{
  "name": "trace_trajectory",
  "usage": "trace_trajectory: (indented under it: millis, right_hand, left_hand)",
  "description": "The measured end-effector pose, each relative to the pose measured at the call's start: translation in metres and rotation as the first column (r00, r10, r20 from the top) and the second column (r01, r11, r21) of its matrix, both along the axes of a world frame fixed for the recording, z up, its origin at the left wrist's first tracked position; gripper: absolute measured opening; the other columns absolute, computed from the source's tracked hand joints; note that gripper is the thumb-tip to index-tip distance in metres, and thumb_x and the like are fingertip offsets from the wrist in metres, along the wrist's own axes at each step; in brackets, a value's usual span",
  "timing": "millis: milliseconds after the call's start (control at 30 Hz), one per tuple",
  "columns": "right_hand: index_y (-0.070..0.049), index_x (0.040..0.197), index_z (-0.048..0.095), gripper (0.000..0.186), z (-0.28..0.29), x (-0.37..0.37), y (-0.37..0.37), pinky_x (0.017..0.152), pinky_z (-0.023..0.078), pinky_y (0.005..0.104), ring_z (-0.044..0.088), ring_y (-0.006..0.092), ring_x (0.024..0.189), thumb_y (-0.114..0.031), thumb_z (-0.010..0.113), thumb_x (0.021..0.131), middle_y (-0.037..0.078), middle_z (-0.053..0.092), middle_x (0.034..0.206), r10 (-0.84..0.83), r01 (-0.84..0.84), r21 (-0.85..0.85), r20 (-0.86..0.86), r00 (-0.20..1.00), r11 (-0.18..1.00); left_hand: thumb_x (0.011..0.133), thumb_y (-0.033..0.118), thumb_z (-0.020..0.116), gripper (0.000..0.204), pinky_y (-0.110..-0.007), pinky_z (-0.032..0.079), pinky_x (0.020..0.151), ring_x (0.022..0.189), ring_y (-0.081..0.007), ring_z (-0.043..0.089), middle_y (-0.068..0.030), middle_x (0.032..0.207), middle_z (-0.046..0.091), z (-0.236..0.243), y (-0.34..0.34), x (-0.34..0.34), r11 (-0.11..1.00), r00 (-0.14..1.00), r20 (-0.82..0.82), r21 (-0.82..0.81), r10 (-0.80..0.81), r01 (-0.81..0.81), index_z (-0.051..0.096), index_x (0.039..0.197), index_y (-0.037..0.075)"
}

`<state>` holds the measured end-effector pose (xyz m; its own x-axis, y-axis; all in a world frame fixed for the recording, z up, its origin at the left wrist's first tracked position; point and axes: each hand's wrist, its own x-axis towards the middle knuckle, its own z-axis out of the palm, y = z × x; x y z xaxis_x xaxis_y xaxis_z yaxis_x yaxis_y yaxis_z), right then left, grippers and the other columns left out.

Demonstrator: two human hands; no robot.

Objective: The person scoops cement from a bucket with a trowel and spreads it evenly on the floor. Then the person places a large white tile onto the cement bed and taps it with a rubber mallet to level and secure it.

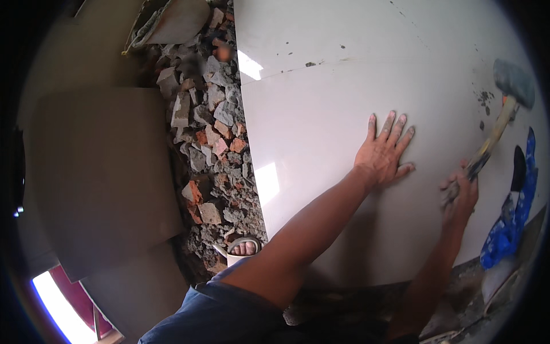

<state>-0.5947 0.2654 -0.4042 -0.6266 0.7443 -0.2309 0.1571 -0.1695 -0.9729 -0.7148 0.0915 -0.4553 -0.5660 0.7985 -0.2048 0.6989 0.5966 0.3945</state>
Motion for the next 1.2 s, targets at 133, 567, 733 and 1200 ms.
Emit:
trace_trajectory:
  millis: [133,567,733,1200]
  right_hand:
    - [0.002,0.111,0.054,0.033,0.042,0.050,-0.101,0.050,0.039,0.0242,0.047,0.0100,0.052,-0.028,0.052,0.098,0.001,0.045,0.068,-0.122,0.055,0.196,0.349,0.929,0.979]
    - [0.004,0.120,0.050,0.042,0.023,0.086,-0.243,0.050,0.040,0.0252,0.046,0.0103,0.058,-0.034,0.048,0.101,0.002,0.047,0.073,-0.240,0.143,0.414,0.193,0.951,0.899]
    - [0.006,0.118,0.048,0.040,-0.023,0.084,-0.255,0.066,0.047,0.0372,0.055,0.0241,0.073,-0.031,0.047,0.101,0.015,0.056,0.084,-0.017,-0.384,0.533,0.600,0.800,0.754]
    - [0.009,0.108,0.053,0.040,-0.020,0.032,-0.271,0.075,0.047,0.0432,0.060,0.0365,0.080,-0.030,0.050,0.099,0.026,0.062,0.089,-0.072,-0.294,0.611,0.502,0.862,0.735]
  left_hand:
    - [0.094,0.060,0.035,0.077,-0.054,0.004,0.118,0.148,-0.0283,0.005,-0.0122,0.160,0.014,0.011,-0.016,-0.010,0.996,0.998,0.013,0.065,-0.069,0.069,0.018,0.153,0.013]
    - [0.087,0.069,0.045,0.096,-0.051,0.004,0.119,0.149,-0.0287,0.003,-0.0155,0.160,0.008,0.007,-0.247,0.032,0.997,0.997,0.035,-0.027,-0.065,0.066,0.013,0.153,0.007]
    - [0.083,0.071,0.049,0.104,-0.050,0.002,0.119,0.149,-0.0277,0.002,-0.0152,0.160,0.006,0.017,-0.236,0.030,0.993,0.991,0.127,-0.108,-0.029,0.043,0.010,0.153,0.004]
    - [0.080,0.072,0.052,0.111,-0.050,0.003,0.119,0.149,-0.0264,0.001,-0.0131,0.161,0.004,0.023,-0.232,0.029,0.984,0.995,0.102,-0.171,-0.024,0.041,0.006,0.152,0.001]
